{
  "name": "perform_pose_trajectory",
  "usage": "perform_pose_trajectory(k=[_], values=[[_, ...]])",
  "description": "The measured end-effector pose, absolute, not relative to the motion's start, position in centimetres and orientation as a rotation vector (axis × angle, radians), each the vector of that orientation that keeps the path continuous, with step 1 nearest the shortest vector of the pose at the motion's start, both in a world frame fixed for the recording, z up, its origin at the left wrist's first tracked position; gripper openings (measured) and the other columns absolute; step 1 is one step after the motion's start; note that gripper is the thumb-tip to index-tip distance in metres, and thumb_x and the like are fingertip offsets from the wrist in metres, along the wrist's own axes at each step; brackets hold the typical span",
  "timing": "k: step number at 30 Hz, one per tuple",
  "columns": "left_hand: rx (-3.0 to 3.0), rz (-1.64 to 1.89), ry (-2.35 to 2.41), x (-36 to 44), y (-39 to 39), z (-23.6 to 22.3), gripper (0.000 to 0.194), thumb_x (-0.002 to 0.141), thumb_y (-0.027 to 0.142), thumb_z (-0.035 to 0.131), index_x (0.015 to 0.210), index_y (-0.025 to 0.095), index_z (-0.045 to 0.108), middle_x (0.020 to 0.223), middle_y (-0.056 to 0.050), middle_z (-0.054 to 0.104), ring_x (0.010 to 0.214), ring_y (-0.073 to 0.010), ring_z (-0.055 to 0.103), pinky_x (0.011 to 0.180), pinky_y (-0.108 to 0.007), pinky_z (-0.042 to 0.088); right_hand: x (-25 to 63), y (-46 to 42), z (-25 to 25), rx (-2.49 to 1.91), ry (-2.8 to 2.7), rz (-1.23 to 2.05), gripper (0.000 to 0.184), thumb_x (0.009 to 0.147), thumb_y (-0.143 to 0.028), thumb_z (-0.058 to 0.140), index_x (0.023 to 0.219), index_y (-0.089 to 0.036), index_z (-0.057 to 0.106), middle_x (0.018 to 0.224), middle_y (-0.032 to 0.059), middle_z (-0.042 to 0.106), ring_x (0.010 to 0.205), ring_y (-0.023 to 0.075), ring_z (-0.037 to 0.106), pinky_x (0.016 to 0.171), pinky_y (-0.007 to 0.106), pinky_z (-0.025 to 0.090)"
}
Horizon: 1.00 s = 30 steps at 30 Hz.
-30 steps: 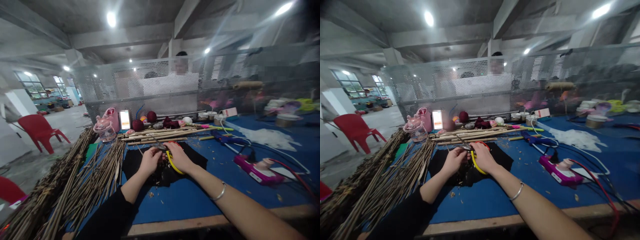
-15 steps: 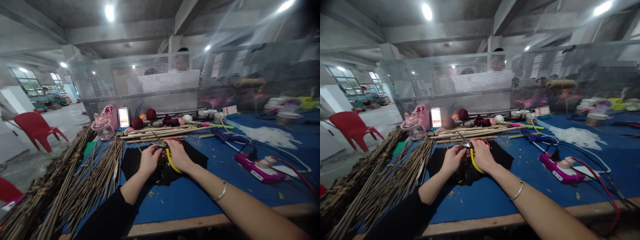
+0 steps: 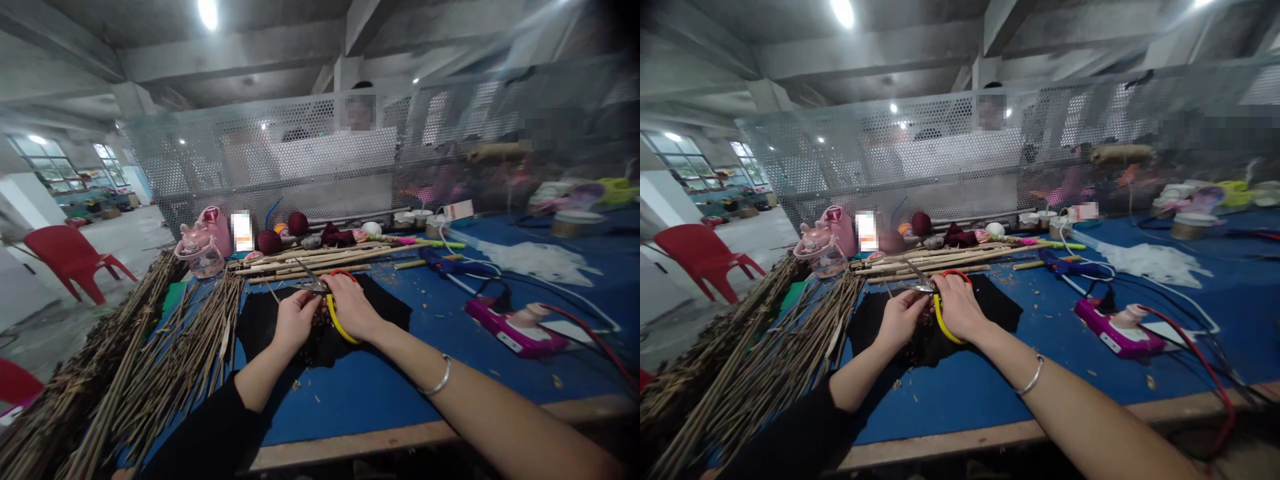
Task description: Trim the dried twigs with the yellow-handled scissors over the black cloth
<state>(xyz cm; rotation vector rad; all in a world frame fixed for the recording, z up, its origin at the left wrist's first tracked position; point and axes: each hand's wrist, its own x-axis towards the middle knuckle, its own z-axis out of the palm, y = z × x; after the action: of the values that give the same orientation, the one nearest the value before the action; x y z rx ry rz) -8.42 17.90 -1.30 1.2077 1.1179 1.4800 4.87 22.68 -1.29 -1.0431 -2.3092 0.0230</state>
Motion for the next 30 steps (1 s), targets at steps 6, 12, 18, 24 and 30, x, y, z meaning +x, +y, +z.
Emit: perform_pose_trajectory(k=[6,12,18,24,30], values=[[1.211,1.463,1.193,-8.33,17.84,-1.48,0.029,0.070,0.034,0.059,0.089,0.013,0.065,0.074,-0.005,0.064,0.061,-0.0132,0.059,0.049,-0.020,0.046,4.99,22.58,-1.04,-1.093,-2.334,-0.005,0.034,0.076,-0.020,0.048,0.109,-0.017,0.048,0.093,0.0074,0.053,0.086,0.0184,0.048,0.077,0.028,0.036],[1.202,1.474,1.182,-8.29,17.60,-1.31,0.030,0.071,0.034,0.059,0.092,0.013,0.064,0.068,-0.004,0.064,0.060,-0.0126,0.059,0.049,-0.018,0.044,5.27,22.74,-1.17,-1.107,-2.305,0.079,0.032,0.078,-0.020,0.046,0.109,-0.020,0.049,0.095,0.0056,0.057,0.089,0.0171,0.052,0.077,0.024,0.038],[1.218,1.491,1.161,-8.46,17.85,-1.41,0.029,0.073,0.034,0.057,0.091,0.012,0.063,0.070,-0.005,0.065,0.060,-0.0125,0.059,0.053,-0.020,0.046,4.98,22.89,-1.40,-1.068,-2.311,0.135,0.034,0.077,-0.020,0.046,0.111,-0.019,0.048,0.097,0.0067,0.055,0.089,0.0168,0.051,0.075,0.025,0.039],[1.251,1.457,1.144,-8.51,18.04,-1.65,0.029,0.075,0.035,0.054,0.090,0.012,0.063,0.076,-0.007,0.067,0.064,-0.0143,0.061,0.057,-0.022,0.048,4.83,23.41,-2.01,-1.048,-2.337,0.099,0.033,0.078,-0.018,0.044,0.111,-0.017,0.046,0.097,0.0083,0.053,0.089,0.0187,0.046,0.079,0.031,0.036],[1.286,1.449,1.133,-8.23,17.83,-1.57,0.026,0.076,0.032,0.053,0.086,0.012,0.064,0.075,-0.008,0.067,0.061,-0.0143,0.061,0.057,-0.024,0.049,5.08,23.28,-1.71,-1.034,-2.346,0.069,0.032,0.079,-0.022,0.046,0.111,-0.016,0.047,0.094,0.0083,0.052,0.087,0.0190,0.046,0.078,0.031,0.035]])
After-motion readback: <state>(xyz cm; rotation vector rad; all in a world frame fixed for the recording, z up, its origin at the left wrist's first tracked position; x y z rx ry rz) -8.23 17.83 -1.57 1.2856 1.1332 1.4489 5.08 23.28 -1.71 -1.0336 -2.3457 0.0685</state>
